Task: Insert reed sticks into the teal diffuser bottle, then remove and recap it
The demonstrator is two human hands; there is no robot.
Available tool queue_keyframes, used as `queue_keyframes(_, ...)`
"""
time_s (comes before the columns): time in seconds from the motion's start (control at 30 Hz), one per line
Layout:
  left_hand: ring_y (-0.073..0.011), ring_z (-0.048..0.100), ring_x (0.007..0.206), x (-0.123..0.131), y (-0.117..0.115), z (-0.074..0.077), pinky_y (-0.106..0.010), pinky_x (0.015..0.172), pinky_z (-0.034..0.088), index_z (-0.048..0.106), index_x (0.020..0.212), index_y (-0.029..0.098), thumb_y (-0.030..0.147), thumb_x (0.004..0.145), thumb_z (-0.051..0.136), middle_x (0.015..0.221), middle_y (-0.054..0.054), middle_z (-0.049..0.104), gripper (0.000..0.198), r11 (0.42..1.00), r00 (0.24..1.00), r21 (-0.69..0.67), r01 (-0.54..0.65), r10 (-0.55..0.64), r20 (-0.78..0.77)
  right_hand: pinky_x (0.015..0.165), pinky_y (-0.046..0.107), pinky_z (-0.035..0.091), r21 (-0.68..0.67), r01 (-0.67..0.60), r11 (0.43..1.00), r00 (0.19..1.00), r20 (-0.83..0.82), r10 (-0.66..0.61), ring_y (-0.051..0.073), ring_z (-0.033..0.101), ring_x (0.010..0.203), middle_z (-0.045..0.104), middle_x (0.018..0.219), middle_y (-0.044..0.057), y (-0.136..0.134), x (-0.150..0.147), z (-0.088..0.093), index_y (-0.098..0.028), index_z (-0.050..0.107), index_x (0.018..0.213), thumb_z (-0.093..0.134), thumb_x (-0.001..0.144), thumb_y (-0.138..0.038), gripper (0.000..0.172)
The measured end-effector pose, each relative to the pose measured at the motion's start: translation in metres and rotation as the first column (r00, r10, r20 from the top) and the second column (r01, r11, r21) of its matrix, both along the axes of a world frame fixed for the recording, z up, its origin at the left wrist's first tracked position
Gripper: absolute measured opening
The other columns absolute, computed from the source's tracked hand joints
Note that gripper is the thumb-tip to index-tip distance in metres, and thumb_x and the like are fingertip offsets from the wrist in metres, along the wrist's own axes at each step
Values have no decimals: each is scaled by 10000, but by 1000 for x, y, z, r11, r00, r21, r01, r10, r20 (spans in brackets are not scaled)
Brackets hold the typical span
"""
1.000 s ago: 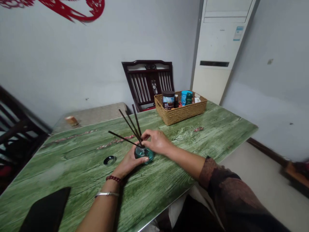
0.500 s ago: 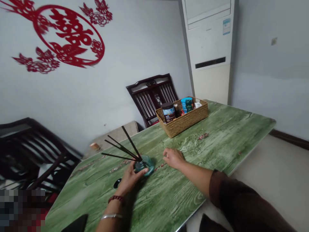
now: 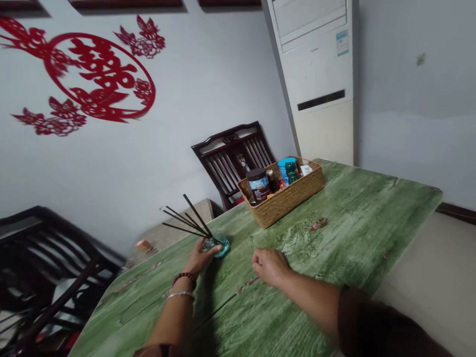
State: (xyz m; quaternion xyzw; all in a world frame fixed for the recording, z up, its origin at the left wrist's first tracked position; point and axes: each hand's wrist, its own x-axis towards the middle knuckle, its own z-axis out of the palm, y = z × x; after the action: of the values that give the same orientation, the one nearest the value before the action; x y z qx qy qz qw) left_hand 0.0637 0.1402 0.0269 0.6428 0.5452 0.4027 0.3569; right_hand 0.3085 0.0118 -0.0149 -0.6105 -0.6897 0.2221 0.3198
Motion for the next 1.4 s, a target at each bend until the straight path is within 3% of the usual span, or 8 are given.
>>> queue_keyframes(0.2, -158, 559, 592, -2, -7, 2, -322, 567, 484, 488, 1235, 228, 447, 547, 869, 729, 52, 533, 817, 983, 981, -6, -184, 184, 66, 631, 238, 343, 19, -16, 1000, 1000, -23, 17, 147, 600, 678, 690, 721, -9, 3, 0, -4, -240, 716, 844, 596, 828, -227, 121)
queue_keyframes(0.3, -90, 425, 473, -4, -49, 5, -230, 484, 411, 468, 1286, 257, 535, 723, 759, 619, 109, 395, 691, 987, 963, -28, -160, 162, 213, 588, 227, 307, 10, 0, 1000, 991, -135, 1, 120, 503, 582, 577, 602, -41, 8, 2, -7, -215, 680, 775, 641, 776, -205, 39)
queue_keyframes(0.4, -35, 312, 425, -3, -106, 10, -144, 419, 288, 490, 1316, 298, 394, 738, 808, 587, 126, 346, 667, 999, 767, -48, 23, 13, 642, 542, 211, 264, -43, 34, 998, 920, -390, -48, 89, 379, 508, 398, 504, -91, 10, 5, -4, -194, 594, 722, 666, 715, -175, 75)
queue_keyframes(0.57, -17, 291, 394, -2, -170, 22, -111, 417, 336, 479, 1422, 363, 88, 776, 733, 571, 120, 373, 746, 982, 405, 63, 179, -131, 905, 433, 185, 182, -22, -214, 977, 430, -900, 74, 56, 167, 422, 286, 526, -153, 1, 5, 40, -231, 567, 1043, 699, 664, -308, 408)
queue_keyframes(0.77, -11, 332, 381, -6, -177, 14, -100, 418, 383, 456, 1440, 424, 38, 813, 657, 631, 101, 485, 763, 971, 223, 146, 190, -188, 957, 421, 186, 212, 302, -449, 841, 41, -933, 358, 57, 113, 425, 221, 506, -155, -9, -8, 118, -291, 542, 1248, 736, 694, -225, 590)
queue_keyframes(0.87, -9, 347, 373, -7, -173, -4, -98, 404, 372, 433, 1459, 417, 3, 819, 625, 631, 101, 500, 786, 968, 194, 120, 220, -164, 967, 415, 194, 183, 334, -477, 813, -77, -937, 340, 61, 92, 427, 206, 496, -148, -4, -16, 96, -315, 551, 1263, 744, 711, -223, 592)
queue_keyframes(1.07, -3, 390, 378, -9, -167, -26, -98, 403, 356, 372, 1491, 426, -34, 823, 595, 667, 95, 558, 841, 946, 172, 101, 308, -160, 972, 421, 192, 80, 207, -583, 786, -143, -978, 152, 52, 39, 416, 178, 476, -170, 9, -25, 0, -328, 455, 1409, 743, 708, -176, 773)
queue_keyframes(1.4, -14, 372, 377, -6, -170, -19, -100, 397, 343, 467, 1438, 364, 7, 833, 632, 573, 112, 432, 722, 957, 228, 68, 283, -136, 964, 429, 193, 93, 173, -574, 800, -151, -983, 105, 45, 67, 406, 197, 467, -175, 9, -23, 0, -284, 503, 1344, 748, 676, -170, 721)
